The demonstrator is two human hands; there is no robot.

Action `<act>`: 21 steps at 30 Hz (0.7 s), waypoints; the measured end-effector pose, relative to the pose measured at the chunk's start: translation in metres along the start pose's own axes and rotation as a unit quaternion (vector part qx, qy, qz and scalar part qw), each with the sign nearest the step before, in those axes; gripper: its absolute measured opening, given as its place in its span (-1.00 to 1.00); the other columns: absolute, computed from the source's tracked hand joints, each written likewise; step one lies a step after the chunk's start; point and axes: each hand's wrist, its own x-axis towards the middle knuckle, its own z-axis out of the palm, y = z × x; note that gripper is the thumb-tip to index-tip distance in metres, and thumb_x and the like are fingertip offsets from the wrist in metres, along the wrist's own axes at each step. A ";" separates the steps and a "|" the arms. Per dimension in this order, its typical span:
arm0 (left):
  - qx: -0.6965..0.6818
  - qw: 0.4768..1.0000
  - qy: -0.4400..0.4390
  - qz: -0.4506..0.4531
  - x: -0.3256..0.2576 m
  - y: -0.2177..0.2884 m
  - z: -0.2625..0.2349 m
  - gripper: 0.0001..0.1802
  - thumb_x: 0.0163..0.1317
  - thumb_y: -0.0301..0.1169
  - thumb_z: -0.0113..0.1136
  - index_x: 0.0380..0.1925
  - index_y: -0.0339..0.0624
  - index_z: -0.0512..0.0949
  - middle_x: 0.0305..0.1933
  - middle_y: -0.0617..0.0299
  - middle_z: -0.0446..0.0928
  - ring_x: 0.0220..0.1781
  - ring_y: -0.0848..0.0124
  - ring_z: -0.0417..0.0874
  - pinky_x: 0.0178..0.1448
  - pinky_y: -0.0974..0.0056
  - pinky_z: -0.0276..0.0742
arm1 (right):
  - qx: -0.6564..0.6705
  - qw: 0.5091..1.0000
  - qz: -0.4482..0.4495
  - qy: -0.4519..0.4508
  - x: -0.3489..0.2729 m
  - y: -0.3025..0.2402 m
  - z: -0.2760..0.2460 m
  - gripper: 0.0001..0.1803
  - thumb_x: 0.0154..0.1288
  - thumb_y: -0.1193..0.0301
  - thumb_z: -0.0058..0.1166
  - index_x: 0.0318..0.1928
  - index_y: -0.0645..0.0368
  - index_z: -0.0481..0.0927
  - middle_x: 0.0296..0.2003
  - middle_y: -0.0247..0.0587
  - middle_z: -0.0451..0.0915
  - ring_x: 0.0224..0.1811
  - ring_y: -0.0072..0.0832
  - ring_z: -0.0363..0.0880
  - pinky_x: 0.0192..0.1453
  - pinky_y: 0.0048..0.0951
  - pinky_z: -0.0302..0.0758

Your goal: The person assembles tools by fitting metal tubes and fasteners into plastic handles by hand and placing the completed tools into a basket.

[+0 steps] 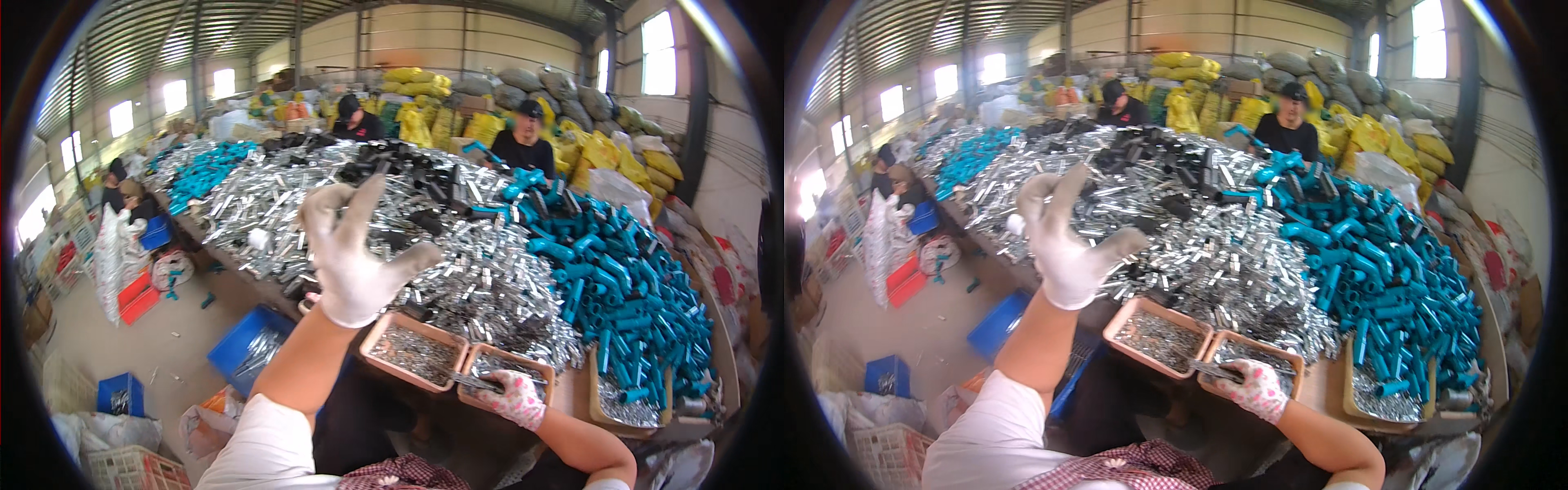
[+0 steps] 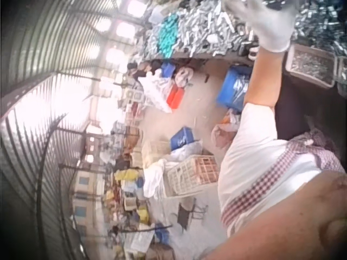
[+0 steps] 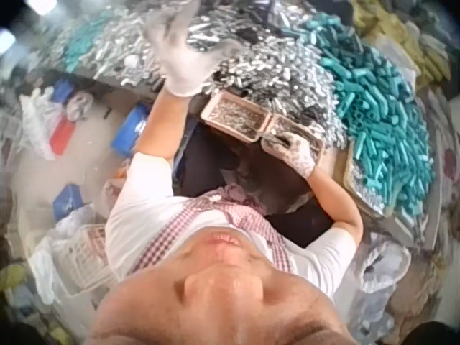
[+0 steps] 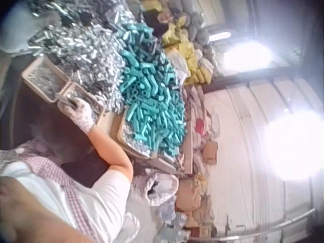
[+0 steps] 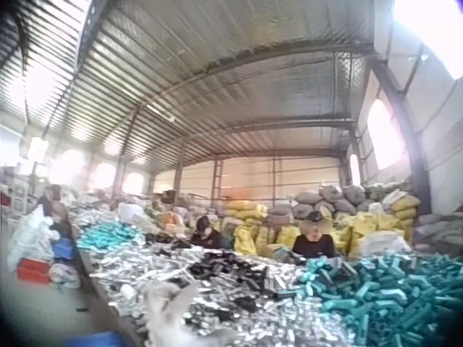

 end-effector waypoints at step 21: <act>0.035 0.999 0.000 0.017 0.013 0.006 0.000 -0.43 -0.33 -0.22 0.65 -0.20 -0.03 0.67 -0.23 0.28 0.33 -0.10 0.24 0.36 0.05 0.12 0.31 | 0.038 0.999 -0.010 -0.022 -0.006 -0.016 -0.004 -0.60 0.16 0.20 0.29 -0.04 0.14 0.70 -0.27 -0.08 0.71 -0.20 -0.26 0.72 -0.06 -0.34 0.60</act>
